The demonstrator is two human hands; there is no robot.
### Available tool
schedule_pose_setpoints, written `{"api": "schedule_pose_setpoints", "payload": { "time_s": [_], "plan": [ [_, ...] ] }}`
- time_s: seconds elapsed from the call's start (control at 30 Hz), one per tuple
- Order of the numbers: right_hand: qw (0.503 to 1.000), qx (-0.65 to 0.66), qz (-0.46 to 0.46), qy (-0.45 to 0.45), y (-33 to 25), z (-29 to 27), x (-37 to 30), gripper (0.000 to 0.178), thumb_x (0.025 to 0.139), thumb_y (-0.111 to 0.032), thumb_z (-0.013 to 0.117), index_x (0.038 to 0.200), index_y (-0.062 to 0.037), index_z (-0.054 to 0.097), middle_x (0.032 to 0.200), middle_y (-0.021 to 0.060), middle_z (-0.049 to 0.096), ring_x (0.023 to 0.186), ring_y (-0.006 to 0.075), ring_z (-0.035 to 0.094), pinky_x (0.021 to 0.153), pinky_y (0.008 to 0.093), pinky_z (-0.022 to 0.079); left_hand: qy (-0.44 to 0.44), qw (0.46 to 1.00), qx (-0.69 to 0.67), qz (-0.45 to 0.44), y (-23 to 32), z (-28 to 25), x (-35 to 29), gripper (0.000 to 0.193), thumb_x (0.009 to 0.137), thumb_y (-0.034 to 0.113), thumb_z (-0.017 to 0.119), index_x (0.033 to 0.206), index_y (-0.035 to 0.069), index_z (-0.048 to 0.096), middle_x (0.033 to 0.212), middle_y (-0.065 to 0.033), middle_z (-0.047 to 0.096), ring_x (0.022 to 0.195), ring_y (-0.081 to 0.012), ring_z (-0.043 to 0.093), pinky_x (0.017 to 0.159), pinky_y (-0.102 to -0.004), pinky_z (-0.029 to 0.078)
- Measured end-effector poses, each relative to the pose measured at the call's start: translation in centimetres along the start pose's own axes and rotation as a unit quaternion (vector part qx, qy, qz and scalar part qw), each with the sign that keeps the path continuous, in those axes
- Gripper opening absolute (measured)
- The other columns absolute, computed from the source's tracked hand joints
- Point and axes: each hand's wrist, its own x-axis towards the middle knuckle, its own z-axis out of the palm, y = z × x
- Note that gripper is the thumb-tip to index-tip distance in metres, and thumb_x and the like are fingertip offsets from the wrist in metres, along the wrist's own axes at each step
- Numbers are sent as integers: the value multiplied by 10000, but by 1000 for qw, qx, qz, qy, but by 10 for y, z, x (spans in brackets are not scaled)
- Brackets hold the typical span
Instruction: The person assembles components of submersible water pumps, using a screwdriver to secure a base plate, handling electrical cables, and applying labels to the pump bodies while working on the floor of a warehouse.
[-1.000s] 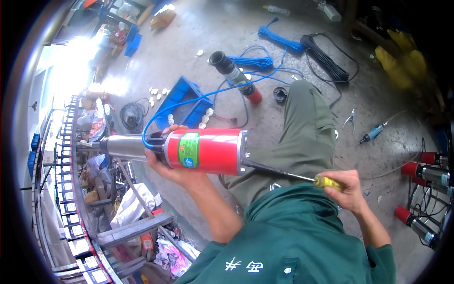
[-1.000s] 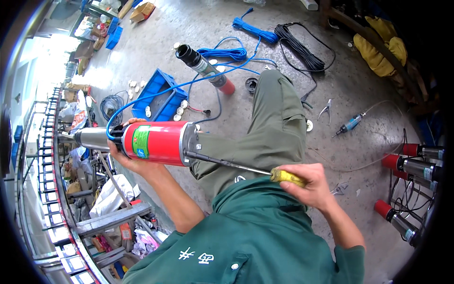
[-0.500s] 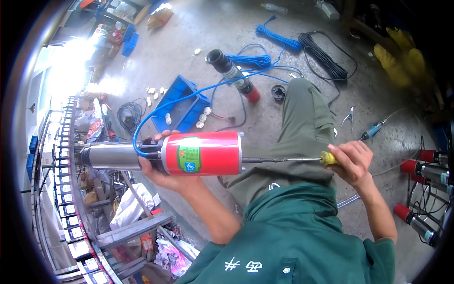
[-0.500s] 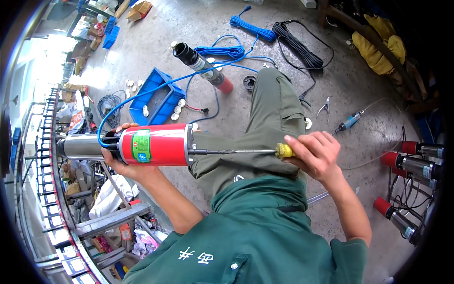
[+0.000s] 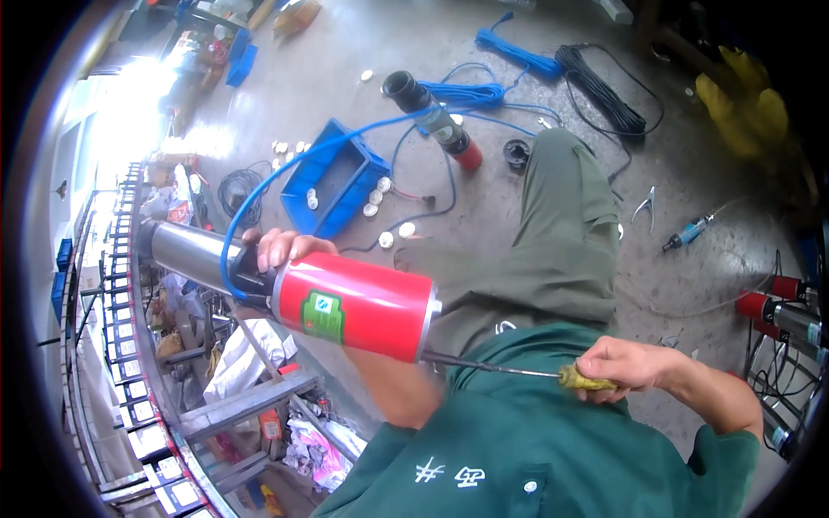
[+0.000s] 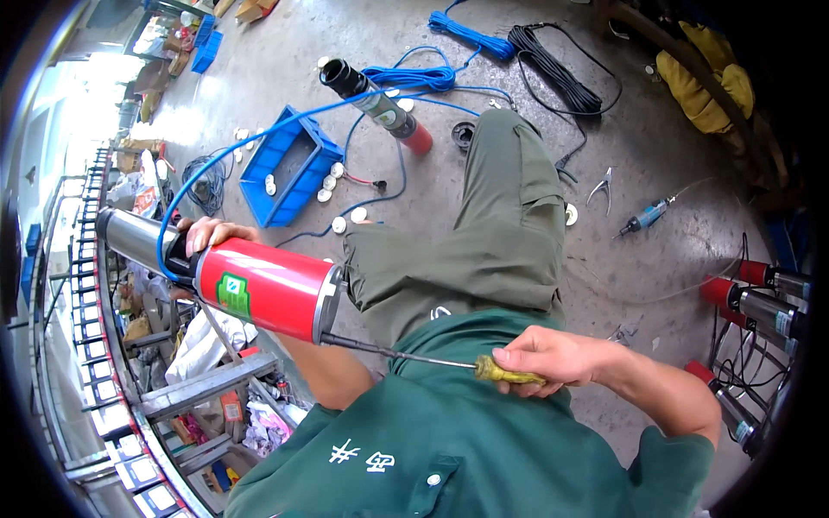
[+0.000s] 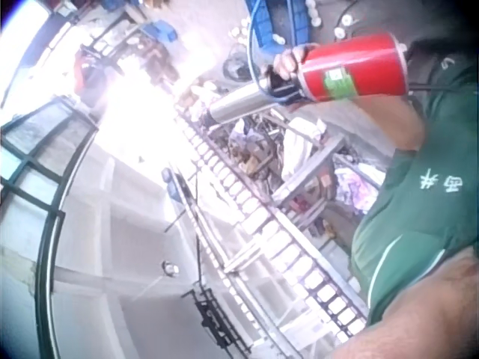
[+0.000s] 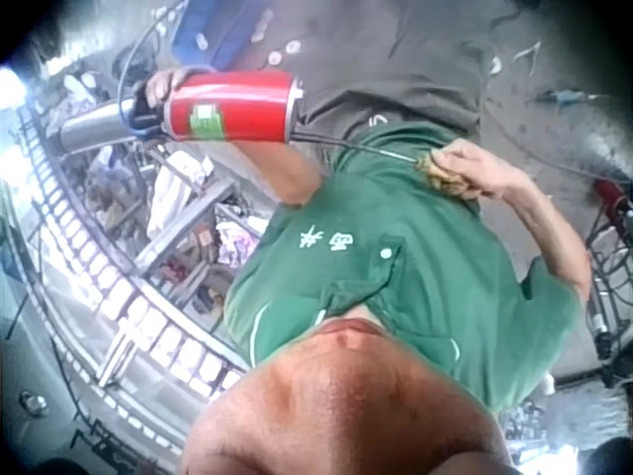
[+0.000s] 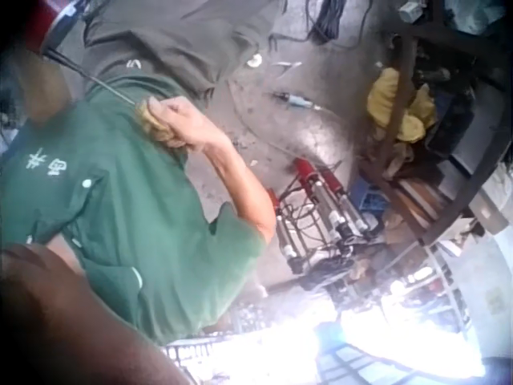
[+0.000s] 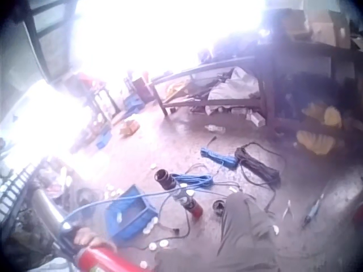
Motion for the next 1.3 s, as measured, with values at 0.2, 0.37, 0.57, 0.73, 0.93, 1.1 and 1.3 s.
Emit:
{"api": "schedule_pose_setpoints", "payload": {
  "time_s": [0.2, 0.37, 0.57, 0.73, 0.93, 1.1, 1.3],
  "plan": [
    [474, -612, -422, 472, -10, 47, -12, 381, 889, -377, 773, 1075, -53, 697, 725, 103, 610, 586, 301, 595, 588, 387, 506, -40, 995, 90, 5, 20, 10, 0, 842, 842, 481, 819, 1376, -48, 439, 1070, -102, 558, 1094, -251, 566, 1015, -407, 444],
    [674, -510, -393, 362, 2, 27, -17, 359, 974, -363, 690, 842, -30, 669, 673, 67, 568, 534, 204, 548, 522, 330, 454, -74, 995, 56, 26, 1, 6, 4, 892, 819, 496, 843, 1397, -40, 425, 1085, -95, 570, 1077, -242, 578, 1018, -405, 441],
    [951, -199, -177, 155, 3, 33, -19, 463, 1025, -477, 603, 1000, -17, 650, 620, 26, 514, 516, 107, 492, 496, 291, 416, -94, 994, 19, -45, 5, 12, 5, 890, 783, 417, 896, 1400, 4, 405, 1015, -74, 559, 1032, -229, 599, 975, -399, 467],
    [370, -657, -412, 512, 3, 54, -27, 418, 735, -330, 892, 992, -71, 688, 718, 66, 597, 580, 246, 607, 507, 365, 468, -28, 995, 89, 36, 3, 19, 1, 793, 828, 461, 838, 1342, -39, 499, 1081, -114, 597, 1108, -260, 588, 1036, -414, 455],
    [591, -567, -416, 395, 12, 42, -16, 315, 778, -254, 860, 955, -66, 680, 688, 64, 625, 548, 269, 600, 489, 365, 471, -27, 999, 21, -8, -1, -2, 8, 822, 787, 442, 885, 1320, -59, 511, 1059, -127, 648, 1053, -254, 636, 1001, -379, 493],
    [803, -430, -318, 263, 11, 51, -13, 322, 972, -284, 722, 808, -27, 619, 645, 59, 592, 473, 242, 508, 475, 365, 402, -73, 997, -13, -31, 0, -3, 18, 867, 771, 508, 883, 1326, -47, 511, 1015, -100, 649, 1038, -215, 649, 967, -359, 514],
    [997, 35, -50, -51, 10, 40, -2, 478, 1062, -480, 551, 886, -36, 576, 647, -43, 430, 520, 52, 332, 445, 252, 258, -59, 996, -64, -10, -11, -7, 29, 770, 782, 433, 894, 1269, -53, 547, 948, -63, 641, 931, -183, 674, 850, -320, 571]
  ]
}}
